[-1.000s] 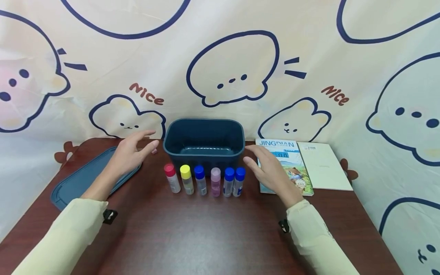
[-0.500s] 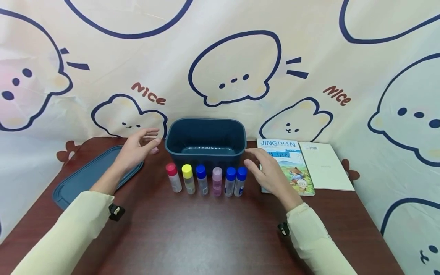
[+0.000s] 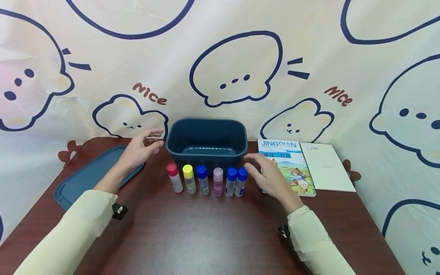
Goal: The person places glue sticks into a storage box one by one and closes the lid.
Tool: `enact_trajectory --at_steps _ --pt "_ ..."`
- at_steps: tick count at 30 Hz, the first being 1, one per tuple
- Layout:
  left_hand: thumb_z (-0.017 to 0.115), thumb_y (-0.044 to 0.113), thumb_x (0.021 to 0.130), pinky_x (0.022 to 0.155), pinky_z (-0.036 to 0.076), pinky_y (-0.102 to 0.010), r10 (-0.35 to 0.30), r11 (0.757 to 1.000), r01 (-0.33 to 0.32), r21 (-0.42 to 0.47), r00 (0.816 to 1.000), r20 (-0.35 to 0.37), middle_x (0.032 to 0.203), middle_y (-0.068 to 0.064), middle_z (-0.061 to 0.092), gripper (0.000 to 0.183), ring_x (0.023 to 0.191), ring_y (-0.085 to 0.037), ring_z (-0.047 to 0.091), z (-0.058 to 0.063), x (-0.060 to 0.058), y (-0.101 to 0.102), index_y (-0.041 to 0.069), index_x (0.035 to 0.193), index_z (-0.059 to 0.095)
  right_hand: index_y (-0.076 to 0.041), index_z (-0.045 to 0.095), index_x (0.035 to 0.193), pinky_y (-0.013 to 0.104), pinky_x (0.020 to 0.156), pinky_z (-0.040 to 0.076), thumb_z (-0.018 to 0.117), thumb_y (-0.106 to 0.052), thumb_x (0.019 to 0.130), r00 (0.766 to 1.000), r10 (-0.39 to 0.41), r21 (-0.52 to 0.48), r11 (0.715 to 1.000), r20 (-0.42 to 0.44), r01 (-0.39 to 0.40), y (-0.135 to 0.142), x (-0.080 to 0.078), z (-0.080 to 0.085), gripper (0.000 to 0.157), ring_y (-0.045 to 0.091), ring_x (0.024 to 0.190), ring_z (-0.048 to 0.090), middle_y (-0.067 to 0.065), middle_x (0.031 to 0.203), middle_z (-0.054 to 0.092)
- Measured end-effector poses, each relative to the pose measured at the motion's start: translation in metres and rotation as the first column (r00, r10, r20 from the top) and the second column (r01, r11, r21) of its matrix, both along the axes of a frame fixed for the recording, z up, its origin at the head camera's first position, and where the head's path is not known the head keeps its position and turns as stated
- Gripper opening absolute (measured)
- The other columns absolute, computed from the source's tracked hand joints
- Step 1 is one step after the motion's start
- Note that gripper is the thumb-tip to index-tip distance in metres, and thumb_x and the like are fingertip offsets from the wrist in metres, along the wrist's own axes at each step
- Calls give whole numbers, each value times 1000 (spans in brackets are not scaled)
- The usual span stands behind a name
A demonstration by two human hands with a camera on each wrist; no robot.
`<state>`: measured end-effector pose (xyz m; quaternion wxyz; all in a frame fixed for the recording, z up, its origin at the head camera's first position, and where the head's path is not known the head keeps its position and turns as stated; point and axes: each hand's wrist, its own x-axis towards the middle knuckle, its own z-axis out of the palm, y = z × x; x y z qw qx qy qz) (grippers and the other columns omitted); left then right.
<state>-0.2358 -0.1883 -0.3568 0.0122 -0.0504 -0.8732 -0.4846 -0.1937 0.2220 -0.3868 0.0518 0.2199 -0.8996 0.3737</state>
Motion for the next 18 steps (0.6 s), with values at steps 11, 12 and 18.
enact_trajectory --at_steps 11,12,18 --pt "58 20 104 97 54 -49 -2 998 -4 68 996 85 147 -19 47 47 128 -36 52 -1 -4 3 10 149 48 -10 59 135 58 97 50 60 -27 103 989 116 -114 988 93 -105 3 1 -5 36 29 121 57 10 132 63" --pt "58 20 105 98 53 -49 -4 998 -2 67 996 87 147 -19 47 47 128 -36 52 -1 -5 3 10 149 48 -10 59 135 59 97 49 61 -26 103 987 124 -124 986 101 -111 4 1 -5 36 29 121 58 10 132 63" --pt "57 18 105 98 53 -50 -28 996 19 90 994 102 146 -19 48 46 127 -37 53 -3 -6 2 9 149 47 -12 60 132 63 98 48 66 -24 99 981 136 -162 980 136 -113 6 -1 -8 36 27 114 58 9 130 65"
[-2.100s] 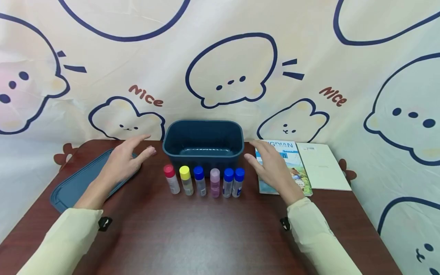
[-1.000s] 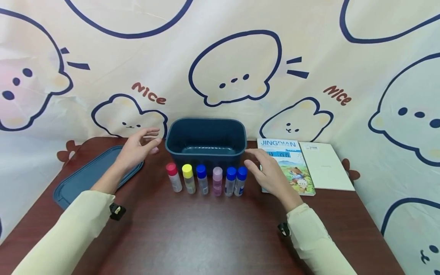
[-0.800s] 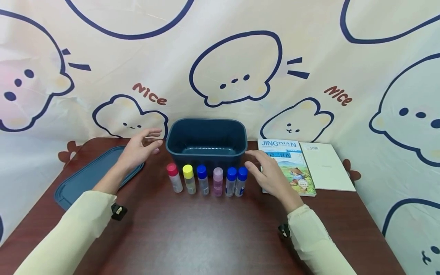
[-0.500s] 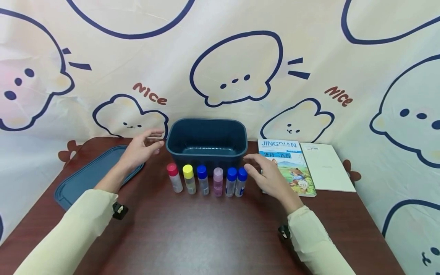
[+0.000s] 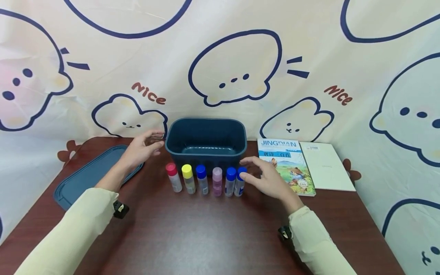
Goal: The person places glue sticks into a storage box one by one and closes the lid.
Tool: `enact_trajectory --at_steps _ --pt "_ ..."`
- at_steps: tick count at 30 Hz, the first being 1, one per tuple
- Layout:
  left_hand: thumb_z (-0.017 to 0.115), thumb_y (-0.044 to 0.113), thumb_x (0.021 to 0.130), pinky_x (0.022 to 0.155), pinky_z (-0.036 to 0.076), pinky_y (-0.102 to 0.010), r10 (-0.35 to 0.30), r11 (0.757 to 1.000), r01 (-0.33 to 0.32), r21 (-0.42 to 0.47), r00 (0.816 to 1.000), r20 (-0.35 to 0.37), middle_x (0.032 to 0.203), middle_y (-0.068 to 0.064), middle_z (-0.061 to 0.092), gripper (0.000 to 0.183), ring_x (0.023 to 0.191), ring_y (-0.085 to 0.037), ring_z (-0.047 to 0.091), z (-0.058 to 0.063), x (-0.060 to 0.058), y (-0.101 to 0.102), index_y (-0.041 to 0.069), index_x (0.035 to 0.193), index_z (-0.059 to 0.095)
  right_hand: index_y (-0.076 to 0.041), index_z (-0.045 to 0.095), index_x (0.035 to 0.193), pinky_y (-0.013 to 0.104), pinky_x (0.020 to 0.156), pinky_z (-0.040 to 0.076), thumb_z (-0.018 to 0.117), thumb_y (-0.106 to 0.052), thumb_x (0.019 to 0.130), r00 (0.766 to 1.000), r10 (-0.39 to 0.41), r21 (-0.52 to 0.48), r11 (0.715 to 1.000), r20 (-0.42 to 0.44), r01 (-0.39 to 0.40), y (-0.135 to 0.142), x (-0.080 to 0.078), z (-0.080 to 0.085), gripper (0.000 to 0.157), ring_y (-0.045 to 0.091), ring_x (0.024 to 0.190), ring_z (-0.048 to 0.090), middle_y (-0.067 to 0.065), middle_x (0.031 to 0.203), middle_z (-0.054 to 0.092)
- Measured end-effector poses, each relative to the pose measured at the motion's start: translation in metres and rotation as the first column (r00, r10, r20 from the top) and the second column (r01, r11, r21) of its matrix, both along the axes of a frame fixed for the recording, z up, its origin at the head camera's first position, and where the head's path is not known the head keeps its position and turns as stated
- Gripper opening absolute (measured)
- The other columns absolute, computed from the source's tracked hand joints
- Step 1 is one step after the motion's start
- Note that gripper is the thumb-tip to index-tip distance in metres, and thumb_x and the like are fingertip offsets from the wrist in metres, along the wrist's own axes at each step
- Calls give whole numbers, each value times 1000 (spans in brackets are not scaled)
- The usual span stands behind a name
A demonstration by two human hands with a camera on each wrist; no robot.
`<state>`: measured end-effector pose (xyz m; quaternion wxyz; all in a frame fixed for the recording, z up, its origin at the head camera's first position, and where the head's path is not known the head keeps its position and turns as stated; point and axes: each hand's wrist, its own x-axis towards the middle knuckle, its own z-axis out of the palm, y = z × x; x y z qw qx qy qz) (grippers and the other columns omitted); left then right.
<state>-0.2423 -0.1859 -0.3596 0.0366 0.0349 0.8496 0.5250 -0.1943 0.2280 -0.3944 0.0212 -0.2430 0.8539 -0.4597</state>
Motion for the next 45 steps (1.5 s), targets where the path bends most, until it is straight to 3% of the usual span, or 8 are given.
enact_trajectory --at_steps 19,29,39,45 --pt "56 17 105 97 52 -50 -47 988 39 150 997 56 148 -20 46 50 131 -43 50 -5 1 -7 6 151 42 -7 65 125 61 94 50 72 -18 95 998 56 -42 998 13 -55 -1 0 0 33 26 105 61 4 117 68" --pt "56 22 105 92 56 -42 -39 967 25 253 998 50 148 -16 46 50 125 -35 57 -8 -3 -4 7 151 42 -11 66 121 53 90 52 73 -15 94 999 52 -52 997 -3 -52 -2 2 4 29 23 100 62 0 112 70" --pt "57 24 105 91 57 -42 -62 961 48 273 997 44 148 -13 46 50 124 -35 58 -8 -7 2 10 151 44 -1 63 124 57 93 50 70 -15 97 1000 26 -59 998 1 -26 -3 1 5 32 25 103 60 4 115 68" --pt "55 21 106 89 58 -38 -68 955 52 293 997 46 148 -14 45 48 124 -37 57 -9 -10 5 9 151 43 -3 64 123 64 98 46 70 -16 97 1000 -16 -61 998 1 17 -1 2 5 31 27 107 57 7 118 67"
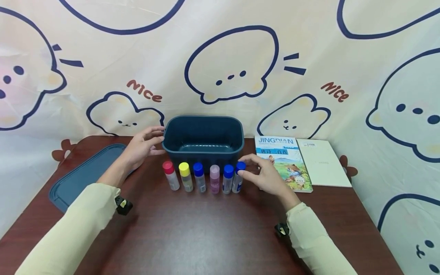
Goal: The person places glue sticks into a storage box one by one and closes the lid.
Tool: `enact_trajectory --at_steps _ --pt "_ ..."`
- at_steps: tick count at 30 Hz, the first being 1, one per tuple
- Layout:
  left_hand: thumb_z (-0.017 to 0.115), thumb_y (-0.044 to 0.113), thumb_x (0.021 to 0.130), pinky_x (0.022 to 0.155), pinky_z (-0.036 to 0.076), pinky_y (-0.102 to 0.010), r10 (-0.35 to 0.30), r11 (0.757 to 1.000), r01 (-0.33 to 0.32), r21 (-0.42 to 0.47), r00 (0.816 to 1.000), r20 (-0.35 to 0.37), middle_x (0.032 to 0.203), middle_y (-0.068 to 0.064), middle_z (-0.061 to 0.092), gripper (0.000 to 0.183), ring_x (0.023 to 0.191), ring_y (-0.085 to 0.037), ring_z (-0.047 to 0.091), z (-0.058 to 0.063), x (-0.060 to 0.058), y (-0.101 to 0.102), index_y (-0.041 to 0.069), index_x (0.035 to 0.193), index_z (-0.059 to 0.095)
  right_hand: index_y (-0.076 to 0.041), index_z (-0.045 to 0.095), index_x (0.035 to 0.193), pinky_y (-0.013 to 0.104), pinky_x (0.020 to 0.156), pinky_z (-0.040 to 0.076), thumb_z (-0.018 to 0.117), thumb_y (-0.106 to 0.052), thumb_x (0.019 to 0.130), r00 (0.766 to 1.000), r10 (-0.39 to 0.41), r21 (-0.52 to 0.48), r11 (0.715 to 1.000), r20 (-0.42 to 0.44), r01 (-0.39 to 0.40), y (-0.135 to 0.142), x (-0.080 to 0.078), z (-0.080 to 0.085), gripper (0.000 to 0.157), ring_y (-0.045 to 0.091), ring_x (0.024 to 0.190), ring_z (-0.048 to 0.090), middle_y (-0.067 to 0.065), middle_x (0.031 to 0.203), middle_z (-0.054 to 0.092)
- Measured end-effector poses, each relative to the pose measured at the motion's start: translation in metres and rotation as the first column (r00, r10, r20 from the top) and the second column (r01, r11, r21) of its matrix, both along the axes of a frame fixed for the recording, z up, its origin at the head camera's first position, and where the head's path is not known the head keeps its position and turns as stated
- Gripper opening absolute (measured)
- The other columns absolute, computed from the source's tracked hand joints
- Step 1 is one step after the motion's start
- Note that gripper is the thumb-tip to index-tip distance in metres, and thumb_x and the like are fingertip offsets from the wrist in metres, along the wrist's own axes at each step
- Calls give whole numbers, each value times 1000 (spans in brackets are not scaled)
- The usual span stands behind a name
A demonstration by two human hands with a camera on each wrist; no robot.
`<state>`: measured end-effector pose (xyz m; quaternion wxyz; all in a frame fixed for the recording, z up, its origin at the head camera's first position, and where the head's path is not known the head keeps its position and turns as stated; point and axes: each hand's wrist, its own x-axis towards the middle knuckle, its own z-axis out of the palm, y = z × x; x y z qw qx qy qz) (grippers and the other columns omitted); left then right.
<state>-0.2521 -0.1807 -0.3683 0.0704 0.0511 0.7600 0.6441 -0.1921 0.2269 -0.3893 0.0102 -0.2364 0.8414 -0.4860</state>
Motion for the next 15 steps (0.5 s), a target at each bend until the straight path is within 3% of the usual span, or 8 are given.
enact_trajectory --at_steps 7,15 --pt "49 14 107 90 57 -40 -6 1000 6 27 1000 15 149 -17 42 45 127 -39 53 2 0 3 9 151 42 -7 65 123 57 98 49 72 -20 96 998 -69 -8 998 1 69 5 0 1 31 27 110 57 7 120 67" --pt "50 13 106 91 57 -40 30 997 -33 76 999 42 150 -16 40 45 128 -37 51 1 0 6 11 151 44 -5 64 127 50 97 50 70 -18 97 992 -125 -4 992 -31 125 13 -1 7 34 21 106 60 9 119 68"
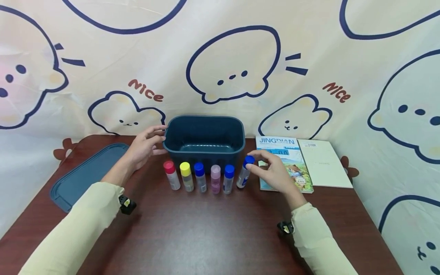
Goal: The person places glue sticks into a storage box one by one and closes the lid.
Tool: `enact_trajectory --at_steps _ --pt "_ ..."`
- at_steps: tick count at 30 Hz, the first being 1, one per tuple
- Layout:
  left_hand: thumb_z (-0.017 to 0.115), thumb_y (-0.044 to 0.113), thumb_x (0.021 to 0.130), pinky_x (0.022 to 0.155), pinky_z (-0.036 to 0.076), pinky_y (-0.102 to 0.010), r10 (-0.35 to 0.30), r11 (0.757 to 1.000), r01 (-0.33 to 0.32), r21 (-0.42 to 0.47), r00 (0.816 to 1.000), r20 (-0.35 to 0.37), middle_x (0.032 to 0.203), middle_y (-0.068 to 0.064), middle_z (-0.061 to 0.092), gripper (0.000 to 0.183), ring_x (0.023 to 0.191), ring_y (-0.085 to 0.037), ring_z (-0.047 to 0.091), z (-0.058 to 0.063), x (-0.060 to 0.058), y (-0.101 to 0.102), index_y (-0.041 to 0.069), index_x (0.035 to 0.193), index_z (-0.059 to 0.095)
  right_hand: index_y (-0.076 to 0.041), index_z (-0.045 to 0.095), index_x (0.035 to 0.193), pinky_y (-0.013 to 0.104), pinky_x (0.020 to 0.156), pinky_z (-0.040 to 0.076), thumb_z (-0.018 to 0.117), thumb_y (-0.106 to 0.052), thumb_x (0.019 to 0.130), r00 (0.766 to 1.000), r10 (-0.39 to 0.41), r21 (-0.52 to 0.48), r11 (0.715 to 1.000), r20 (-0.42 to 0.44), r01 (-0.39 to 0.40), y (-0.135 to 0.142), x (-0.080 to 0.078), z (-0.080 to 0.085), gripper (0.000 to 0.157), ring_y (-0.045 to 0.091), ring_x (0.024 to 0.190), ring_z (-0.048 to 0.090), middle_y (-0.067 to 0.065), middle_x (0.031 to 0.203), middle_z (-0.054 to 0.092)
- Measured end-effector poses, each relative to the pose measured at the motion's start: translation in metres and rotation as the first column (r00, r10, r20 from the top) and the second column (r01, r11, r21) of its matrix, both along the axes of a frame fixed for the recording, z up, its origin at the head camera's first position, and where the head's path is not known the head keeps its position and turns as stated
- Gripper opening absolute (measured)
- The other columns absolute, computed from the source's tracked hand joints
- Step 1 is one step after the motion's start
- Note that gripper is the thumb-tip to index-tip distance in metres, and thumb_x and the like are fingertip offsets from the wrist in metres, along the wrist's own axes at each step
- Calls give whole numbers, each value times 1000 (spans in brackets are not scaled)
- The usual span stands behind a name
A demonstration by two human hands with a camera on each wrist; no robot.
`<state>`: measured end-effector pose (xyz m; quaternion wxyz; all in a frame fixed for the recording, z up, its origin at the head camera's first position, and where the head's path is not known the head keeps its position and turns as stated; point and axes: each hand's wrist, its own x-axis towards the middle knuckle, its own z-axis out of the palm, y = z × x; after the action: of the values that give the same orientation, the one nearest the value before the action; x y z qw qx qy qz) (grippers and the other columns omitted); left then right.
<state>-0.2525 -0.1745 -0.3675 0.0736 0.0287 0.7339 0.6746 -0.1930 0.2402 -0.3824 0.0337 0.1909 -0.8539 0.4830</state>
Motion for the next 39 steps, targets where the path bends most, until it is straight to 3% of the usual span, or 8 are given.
enact_trajectory --at_steps 7,12,21,32,39 --pt "52 14 105 90 57 -43 11 1000 -11 3 1000 22 153 -14 39 46 130 -35 51 -1 -1 1 13 151 44 -2 64 128 24 92 51 71 -16 96 999 -36 -29 999 -12 35 2 0 5 35 15 103 62 11 121 68" --pt "53 15 106 89 57 -45 -6 999 3 52 998 58 154 -12 37 47 131 -35 49 0 -2 -2 15 152 43 -4 64 129 31 94 50 71 -20 97 999 -44 -14 999 -9 44 1 -2 7 37 18 107 60 10 122 67" --pt "55 14 105 89 58 -45 -13 997 9 72 998 65 154 -14 36 48 132 -37 49 0 -1 -3 15 152 43 -2 64 127 23 84 56 70 -14 97 999 -33 -80 996 -30 31 1 -3 11 33 14 98 66 14 119 67" --pt "55 15 105 89 58 -46 -21 996 16 85 998 63 149 -13 40 47 129 -36 51 -1 -1 -5 15 151 43 -2 64 128 21 82 56 70 -12 97 997 -44 -78 996 -56 40 -1 -6 24 34 14 97 65 16 116 67" --pt "53 15 106 88 58 -47 -30 996 24 89 998 62 150 -13 40 46 129 -38 51 0 0 -4 15 151 43 -3 64 130 26 73 59 68 -13 98 997 -54 -91 995 -64 48 1 -8 28 34 13 95 65 14 115 67"
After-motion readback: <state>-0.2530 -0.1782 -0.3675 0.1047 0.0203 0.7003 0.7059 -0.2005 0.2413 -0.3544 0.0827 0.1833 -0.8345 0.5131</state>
